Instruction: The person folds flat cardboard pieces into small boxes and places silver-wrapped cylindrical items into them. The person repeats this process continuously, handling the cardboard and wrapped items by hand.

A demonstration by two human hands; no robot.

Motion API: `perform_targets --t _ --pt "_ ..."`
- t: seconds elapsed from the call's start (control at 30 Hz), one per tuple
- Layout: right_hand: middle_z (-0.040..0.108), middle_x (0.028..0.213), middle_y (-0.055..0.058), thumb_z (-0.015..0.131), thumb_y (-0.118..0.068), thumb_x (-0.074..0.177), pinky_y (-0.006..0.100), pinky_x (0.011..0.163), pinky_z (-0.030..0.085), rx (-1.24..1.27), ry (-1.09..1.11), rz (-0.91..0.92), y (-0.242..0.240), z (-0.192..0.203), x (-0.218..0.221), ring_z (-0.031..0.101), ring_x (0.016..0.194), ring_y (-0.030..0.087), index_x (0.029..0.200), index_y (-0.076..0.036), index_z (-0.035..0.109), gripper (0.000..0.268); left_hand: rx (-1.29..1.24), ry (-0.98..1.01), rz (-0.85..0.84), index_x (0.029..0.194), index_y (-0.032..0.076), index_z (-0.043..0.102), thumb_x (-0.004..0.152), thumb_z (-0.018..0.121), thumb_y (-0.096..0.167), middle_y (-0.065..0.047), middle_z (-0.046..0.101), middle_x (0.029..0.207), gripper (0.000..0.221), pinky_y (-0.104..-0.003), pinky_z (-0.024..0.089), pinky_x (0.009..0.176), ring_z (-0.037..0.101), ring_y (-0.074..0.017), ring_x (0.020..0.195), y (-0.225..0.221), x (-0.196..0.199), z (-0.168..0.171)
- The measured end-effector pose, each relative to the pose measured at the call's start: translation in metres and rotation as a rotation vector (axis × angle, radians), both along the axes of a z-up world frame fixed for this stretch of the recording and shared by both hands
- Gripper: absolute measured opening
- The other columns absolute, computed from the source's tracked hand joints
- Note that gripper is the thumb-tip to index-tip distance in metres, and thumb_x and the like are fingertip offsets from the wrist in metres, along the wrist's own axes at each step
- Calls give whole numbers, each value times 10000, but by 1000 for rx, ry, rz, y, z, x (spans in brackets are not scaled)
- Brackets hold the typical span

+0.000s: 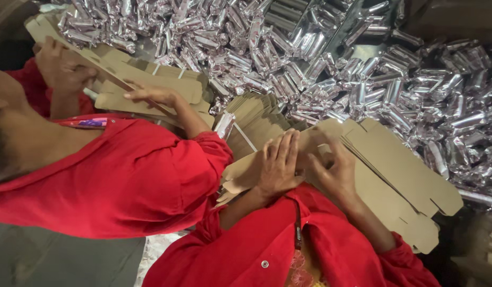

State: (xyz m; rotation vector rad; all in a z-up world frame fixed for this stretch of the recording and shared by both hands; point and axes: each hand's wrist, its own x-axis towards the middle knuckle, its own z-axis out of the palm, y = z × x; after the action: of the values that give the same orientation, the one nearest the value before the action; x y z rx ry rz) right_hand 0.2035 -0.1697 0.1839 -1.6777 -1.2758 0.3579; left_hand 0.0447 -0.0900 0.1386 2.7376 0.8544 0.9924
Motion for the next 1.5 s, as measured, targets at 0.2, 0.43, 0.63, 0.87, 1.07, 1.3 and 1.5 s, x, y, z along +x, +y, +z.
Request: perform_targets --t 0.2,0.43,0.63,0.87,1.07,1.3,1.5 --pt "747 876 86 698 -34 884 262 589 530 -231 653 164 1 -19 10 697 755 120 995 -6 628 135 -100 -19 -59 1614 -5 294 738 792 489 -187 413 1565 1122 -580 348 1190 437 -347 1426 -1 -7 -11" --pt "735 815 89 707 16 937 262 624 523 -25 380 78 -12 -21 5 672 717 110 912 -3 666 52 -36 -56 -10 1568 122 303 715 807 493 -211 553 1382 1057 -572 429 1113 571 -400 1277 5 -6 -24" --pt "735 917 80 710 28 934 249 697 580 -10 272 153 -14 -8 10 716 820 110 1012 2 654 99 -284 40 -156 1595 153 286 720 877 422 -170 586 1457 1090 -479 579 913 687 -389 1071 15 -25 -22" --pt "526 1482 104 716 -5 1048 304 927 578 682 623 -107 -6 -3 25 637 1184 172 1482 -115 445 523 -370 -162 -312 1638 132 204 728 884 331 -167 539 1552 1154 -412 628 907 735 -376 1119 27 -29 -2" --pt "627 1317 144 716 -210 936 445 1052 534 231 1544 355 -3 -6 14 643 1199 275 1385 -43 494 528 -342 -48 -421 1610 202 214 637 941 354 -222 584 1392 1224 -483 592 929 671 -416 1146 22 -14 12" --pt "625 1339 161 686 -78 988 417 1077 510 397 1043 93 -3 -29 -15 624 1234 258 1342 11 575 381 -272 -94 -454 1464 215 403 708 924 259 -192 545 1401 920 -474 572 991 643 -409 1209 15 -5 36" --pt "644 1423 179 511 -157 1065 392 1233 417 551 702 243 -10 -25 -13 610 1353 253 1363 24 659 379 -346 -169 -400 1389 147 427 683 903 194 -208 533 1381 853 -493 562 982 621 -436 1208 11 4 40"
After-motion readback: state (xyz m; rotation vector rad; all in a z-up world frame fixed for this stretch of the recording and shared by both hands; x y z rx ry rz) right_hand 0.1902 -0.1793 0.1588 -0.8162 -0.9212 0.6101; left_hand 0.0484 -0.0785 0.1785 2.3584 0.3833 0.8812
